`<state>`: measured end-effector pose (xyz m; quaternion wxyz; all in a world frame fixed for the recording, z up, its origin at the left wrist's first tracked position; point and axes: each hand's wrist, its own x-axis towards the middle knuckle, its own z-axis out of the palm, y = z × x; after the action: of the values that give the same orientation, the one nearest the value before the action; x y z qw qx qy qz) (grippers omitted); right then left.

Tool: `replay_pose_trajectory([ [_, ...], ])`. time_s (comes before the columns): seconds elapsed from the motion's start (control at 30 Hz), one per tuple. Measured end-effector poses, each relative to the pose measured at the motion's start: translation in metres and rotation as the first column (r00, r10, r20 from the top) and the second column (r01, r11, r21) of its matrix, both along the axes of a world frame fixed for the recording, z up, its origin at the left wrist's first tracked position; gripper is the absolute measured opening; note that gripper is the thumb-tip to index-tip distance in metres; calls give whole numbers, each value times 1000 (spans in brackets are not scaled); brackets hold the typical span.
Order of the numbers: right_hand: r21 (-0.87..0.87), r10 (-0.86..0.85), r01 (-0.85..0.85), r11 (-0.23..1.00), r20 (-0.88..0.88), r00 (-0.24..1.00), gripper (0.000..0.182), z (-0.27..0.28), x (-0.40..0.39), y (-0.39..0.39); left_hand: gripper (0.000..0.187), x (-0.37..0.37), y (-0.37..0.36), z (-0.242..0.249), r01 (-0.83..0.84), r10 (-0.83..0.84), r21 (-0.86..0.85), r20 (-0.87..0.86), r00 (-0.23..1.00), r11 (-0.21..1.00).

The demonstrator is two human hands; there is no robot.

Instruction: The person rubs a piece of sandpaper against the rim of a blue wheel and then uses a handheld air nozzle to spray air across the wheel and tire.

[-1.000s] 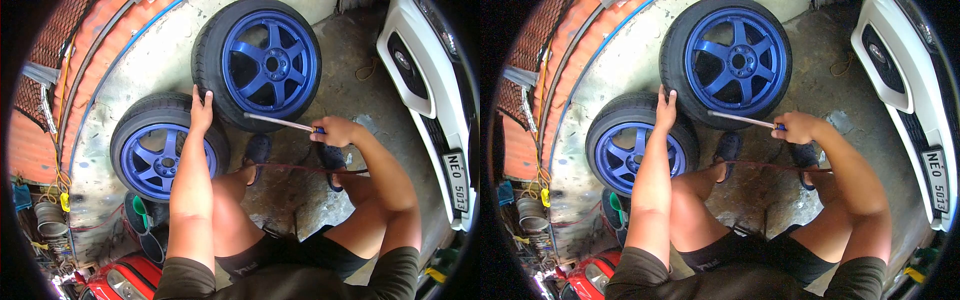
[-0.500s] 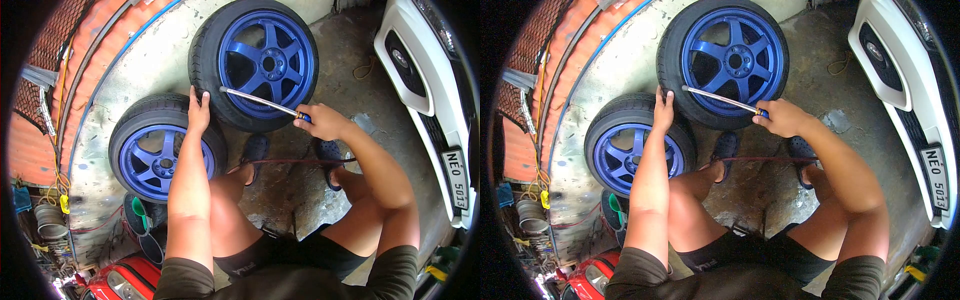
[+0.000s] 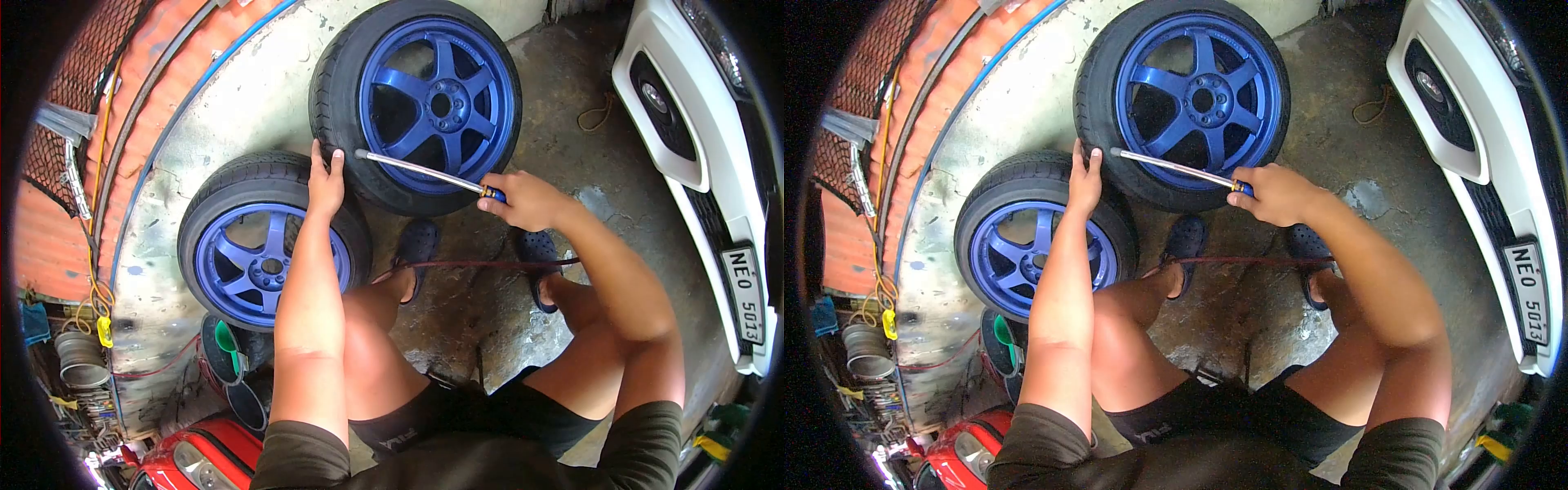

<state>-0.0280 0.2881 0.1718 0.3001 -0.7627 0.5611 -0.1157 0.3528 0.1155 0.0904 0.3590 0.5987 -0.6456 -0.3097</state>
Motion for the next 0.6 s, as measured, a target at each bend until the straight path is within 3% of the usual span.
replay_pose_trajectory([
  [0.33,61,79,-73,995,-101,992,37,3,-1,4,81,-5,5,6,19,-20,-3,-65,998,1000],
  [0.43,41,12,-8,999,-84,996,37,5,3,3,84,-7,9,6,-44,52,-70,112,992,997],
  [0.6,26,-67,69,997,-47,997,37,-1,-1,0,99,-7,6,-8,-11,38,-123,217,975,992],
])
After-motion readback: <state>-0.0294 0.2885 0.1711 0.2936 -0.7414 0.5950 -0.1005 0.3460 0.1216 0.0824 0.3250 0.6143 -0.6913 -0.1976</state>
